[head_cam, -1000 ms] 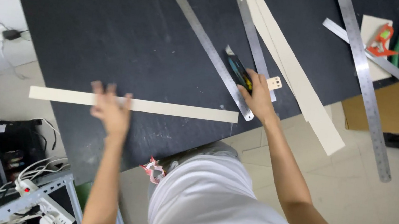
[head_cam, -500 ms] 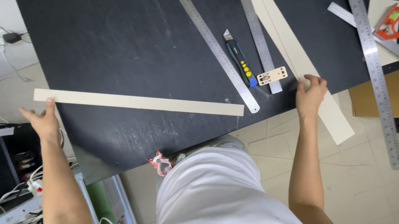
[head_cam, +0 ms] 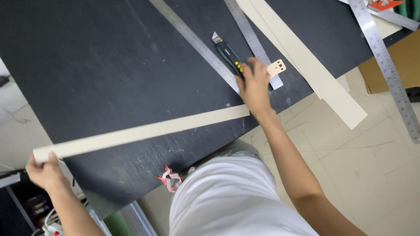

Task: Measuring and cutting strips of material using a ruler and utility knife in a workshop.

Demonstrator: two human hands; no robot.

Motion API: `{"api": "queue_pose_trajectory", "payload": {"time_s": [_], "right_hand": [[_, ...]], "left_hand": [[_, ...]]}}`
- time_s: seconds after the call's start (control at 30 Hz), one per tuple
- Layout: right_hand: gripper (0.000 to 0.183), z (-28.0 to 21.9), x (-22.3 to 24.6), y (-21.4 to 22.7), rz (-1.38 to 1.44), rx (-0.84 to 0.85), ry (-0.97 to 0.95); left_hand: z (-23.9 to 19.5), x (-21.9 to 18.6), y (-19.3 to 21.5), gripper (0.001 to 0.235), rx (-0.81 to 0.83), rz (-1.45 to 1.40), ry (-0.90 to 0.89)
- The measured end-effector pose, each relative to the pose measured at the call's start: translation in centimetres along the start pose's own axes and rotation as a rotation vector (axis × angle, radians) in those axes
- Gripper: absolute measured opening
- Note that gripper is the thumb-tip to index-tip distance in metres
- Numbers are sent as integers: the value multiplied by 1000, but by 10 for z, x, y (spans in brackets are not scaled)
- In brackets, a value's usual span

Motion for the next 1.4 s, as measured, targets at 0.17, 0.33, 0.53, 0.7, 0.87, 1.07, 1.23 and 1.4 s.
{"api": "queue_pose_trajectory", "payload": {"time_s": [0.17, 0.33, 0.53, 0.7, 0.87, 1.07, 1.23, 1.4], "right_hand": [[33, -12, 30, -30, 174, 162, 211], [49, -10, -9, -74, -121, 150, -30], [38, -13, -37, -105, -222, 380, -369], [11, -21, -21, -66, -176, 272, -181], [27, -53, -8, -10, 89, 245, 86], [32, -92, 45, -3, 291, 517, 132], [32, -127, 67, -23, 291, 593, 211], [31, -146, 75, -31, 178, 600, 258]], "left_hand": [[-59, 3, 52, 47, -200, 36, 150], [-101, 9, 100, 47, -295, 37, 258], [-117, 17, 143, 47, -429, 6, 390], [-103, 47, 158, 49, -471, -17, 426], [-88, 58, 136, 55, -297, -158, 408], [-67, 62, 110, 58, -215, -259, 409], [-77, 45, 107, 39, -254, -354, 491], [-89, 40, 110, 30, -309, -213, 454]]}}
Point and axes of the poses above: each hand's wrist, its own z-axis towards the middle knuckle, its own y-axis out of the back of the hand, x = y × z, the point moved 7 cm from there along z, towards the middle knuckle, and after that the axes turned 1 degree about -x, right-handed, at the moved point
